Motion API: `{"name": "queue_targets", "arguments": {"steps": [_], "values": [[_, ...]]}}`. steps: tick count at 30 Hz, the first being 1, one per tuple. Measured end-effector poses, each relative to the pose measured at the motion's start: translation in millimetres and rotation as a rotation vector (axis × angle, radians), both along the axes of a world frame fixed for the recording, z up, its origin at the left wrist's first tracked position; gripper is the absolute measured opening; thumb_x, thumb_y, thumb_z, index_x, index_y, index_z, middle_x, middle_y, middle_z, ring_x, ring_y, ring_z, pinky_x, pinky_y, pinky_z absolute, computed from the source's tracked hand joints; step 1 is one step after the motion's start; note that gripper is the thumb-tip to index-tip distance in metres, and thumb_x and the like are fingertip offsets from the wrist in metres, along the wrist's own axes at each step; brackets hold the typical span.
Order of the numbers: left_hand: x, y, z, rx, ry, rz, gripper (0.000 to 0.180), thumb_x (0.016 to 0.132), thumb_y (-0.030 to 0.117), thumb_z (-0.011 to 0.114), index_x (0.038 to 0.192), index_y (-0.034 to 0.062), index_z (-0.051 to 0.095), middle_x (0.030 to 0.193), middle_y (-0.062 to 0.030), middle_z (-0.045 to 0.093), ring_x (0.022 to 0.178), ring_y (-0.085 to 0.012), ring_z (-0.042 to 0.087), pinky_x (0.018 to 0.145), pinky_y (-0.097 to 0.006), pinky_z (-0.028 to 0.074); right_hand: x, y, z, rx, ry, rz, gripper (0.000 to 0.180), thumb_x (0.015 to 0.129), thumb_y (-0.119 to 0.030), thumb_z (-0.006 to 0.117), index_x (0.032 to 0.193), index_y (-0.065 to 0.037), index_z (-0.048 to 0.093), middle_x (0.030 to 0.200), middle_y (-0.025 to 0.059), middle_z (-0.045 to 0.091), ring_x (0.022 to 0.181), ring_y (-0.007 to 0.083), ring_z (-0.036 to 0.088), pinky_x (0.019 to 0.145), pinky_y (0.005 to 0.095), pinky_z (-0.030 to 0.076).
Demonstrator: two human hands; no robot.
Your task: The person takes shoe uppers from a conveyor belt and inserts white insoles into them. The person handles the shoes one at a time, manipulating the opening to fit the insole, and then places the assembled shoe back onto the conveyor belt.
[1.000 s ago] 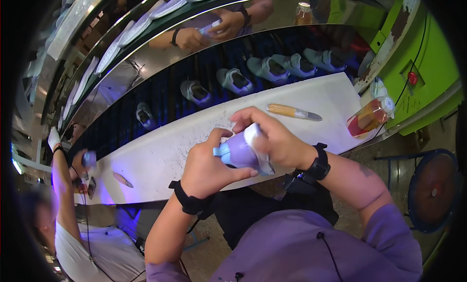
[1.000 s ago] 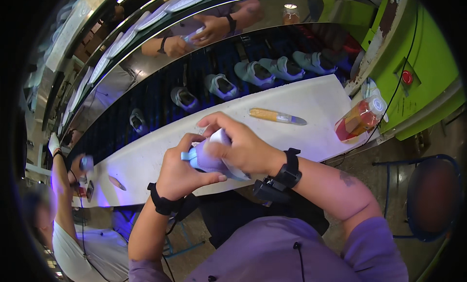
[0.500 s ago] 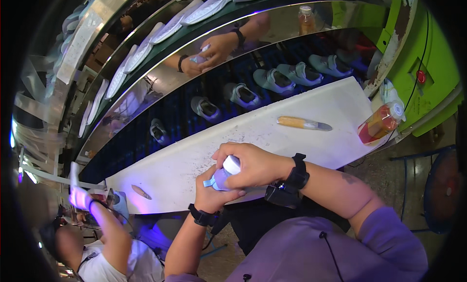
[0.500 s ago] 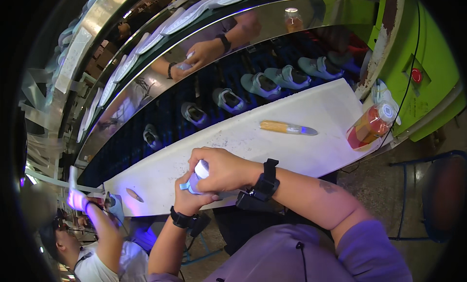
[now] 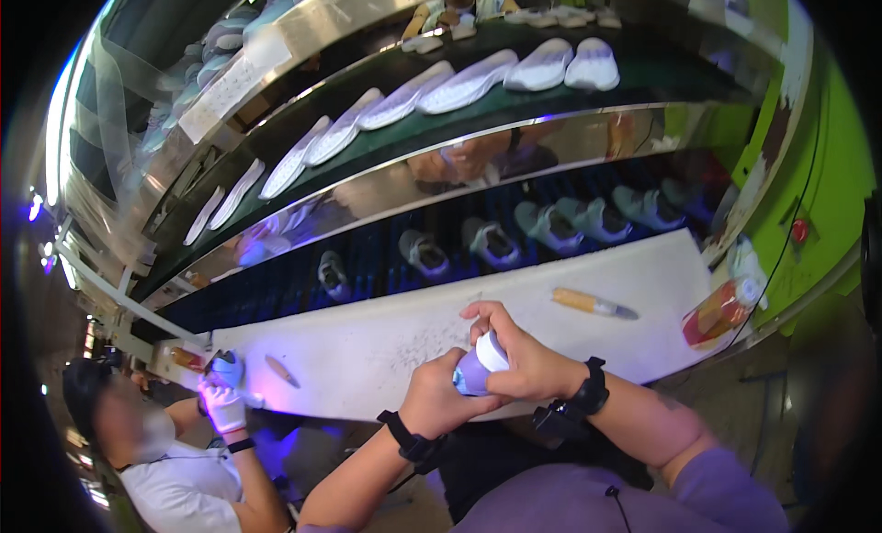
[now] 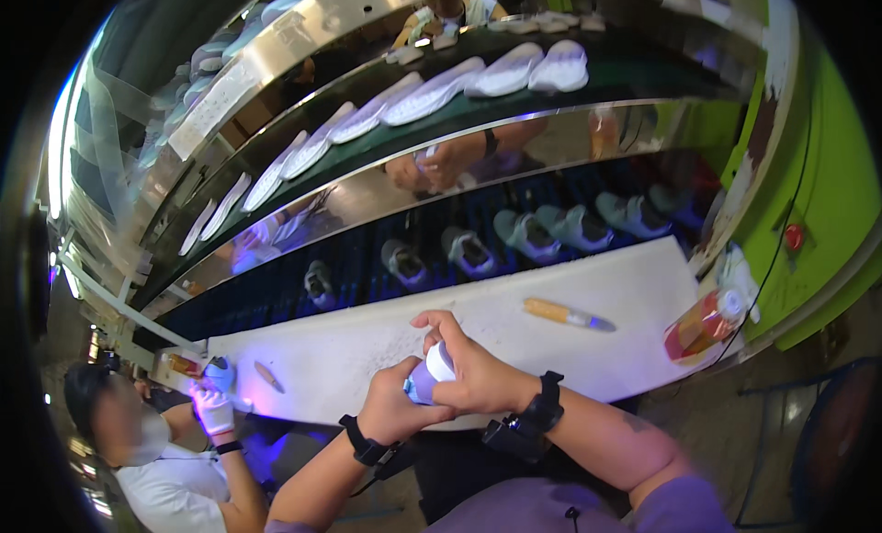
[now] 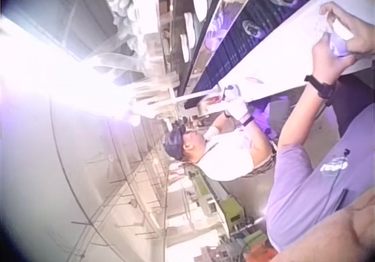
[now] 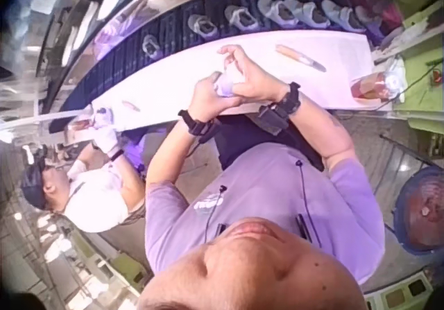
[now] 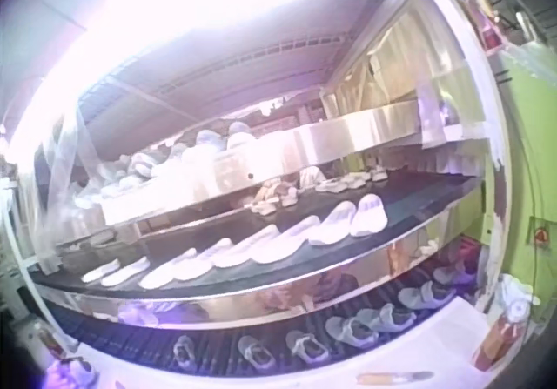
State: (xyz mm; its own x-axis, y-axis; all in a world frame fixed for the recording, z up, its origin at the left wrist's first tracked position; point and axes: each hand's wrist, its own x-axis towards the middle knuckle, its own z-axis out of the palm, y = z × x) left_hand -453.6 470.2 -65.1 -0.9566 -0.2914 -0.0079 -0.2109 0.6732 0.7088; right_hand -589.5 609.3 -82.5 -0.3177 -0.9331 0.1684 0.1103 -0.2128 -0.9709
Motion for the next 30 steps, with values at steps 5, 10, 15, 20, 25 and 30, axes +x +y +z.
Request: {"name": "queue_targets", "arguments": {"steps": [5, 10, 15, 20, 25, 30], "values": [[-45, 27, 32, -0.310, -0.101, -0.161, 0.065, 0.061, 0.049, 0.090, 0.089, -0.0043, 0.066, 0.075, -0.0211, 0.069, 0.071, -0.0374, 0.070, 0.068, -0.042, 0.056, -26, 29, -7, 0.020, 0.013, -0.069, 0.073, 0.080, -0.013, 0.058, 0.147, -0.007, 0.031, 0.116, 0.0075, 0.045, 0.109, 0.0150, 0.047, 0.097, 0.0270, 0.039], [-63, 35, 23, -0.418, 0.011, -0.191, 0.065, 0.063, 0.054, 0.087, 0.084, -0.0031, 0.065, 0.065, -0.0174, 0.066, 0.064, -0.0368, 0.069, 0.062, -0.042, 0.056, -37, 32, -9, 0.003, 0.116, -0.221, 0.076, 0.099, -0.057, 0.042, 0.152, -0.003, 0.031, 0.138, 0.0165, 0.046, 0.130, 0.0230, 0.041, 0.114, 0.0383, 0.027], [-34, 22, -20, -0.086, 0.368, -0.171, 0.066, 0.078, 0.063, 0.073, 0.096, 0.0006, 0.061, 0.068, -0.0149, 0.066, 0.060, -0.0345, 0.067, 0.059, -0.039, 0.056, -3, 38, -21, -0.225, -0.047, -0.225, 0.092, 0.089, -0.068, 0.058, 0.148, -0.001, 0.036, 0.140, 0.0185, 0.049, 0.135, 0.0280, 0.043, 0.114, 0.0412, 0.030], [38, 23, -40, 0.540, 0.391, 0.028, 0.076, 0.082, 0.051, 0.075, 0.133, 0.0013, 0.050, 0.141, -0.0246, 0.045, 0.131, -0.0372, 0.047, 0.111, -0.045, 0.034, 31, 62, -62, 0.002, 0.685, -0.394, 0.090, 0.069, -0.046, 0.085, 0.139, -0.003, 0.048, 0.126, 0.0176, 0.058, 0.116, 0.0351, 0.058, 0.102, 0.0443, 0.042], [67, 23, -36, -0.049, 0.264, -0.089, 0.073, 0.060, 0.036, 0.093, 0.118, 0.0047, 0.061, 0.133, -0.0272, 0.051, 0.122, -0.0389, 0.055, 0.099, -0.044, 0.048, 41, 59, -94, 0.146, 0.763, -0.326, 0.089, 0.063, -0.042, 0.086, 0.135, -0.003, 0.052, 0.116, 0.0170, 0.062, 0.108, 0.0348, 0.060, 0.096, 0.0450, 0.044], [70, 33, -40, 0.017, 0.265, 0.028, 0.047, 0.069, 0.017, 0.079, 0.110, 0.0039, 0.060, 0.129, -0.0263, 0.052, 0.120, -0.0380, 0.056, 0.098, -0.043, 0.047, 33, 64, -100, 0.008, 0.707, -0.314, 0.078, 0.076, -0.051, 0.079, 0.132, -0.002, 0.056, 0.117, 0.0168, 0.063, 0.107, 0.0351, 0.060, 0.094, 0.0442, 0.046]]}}
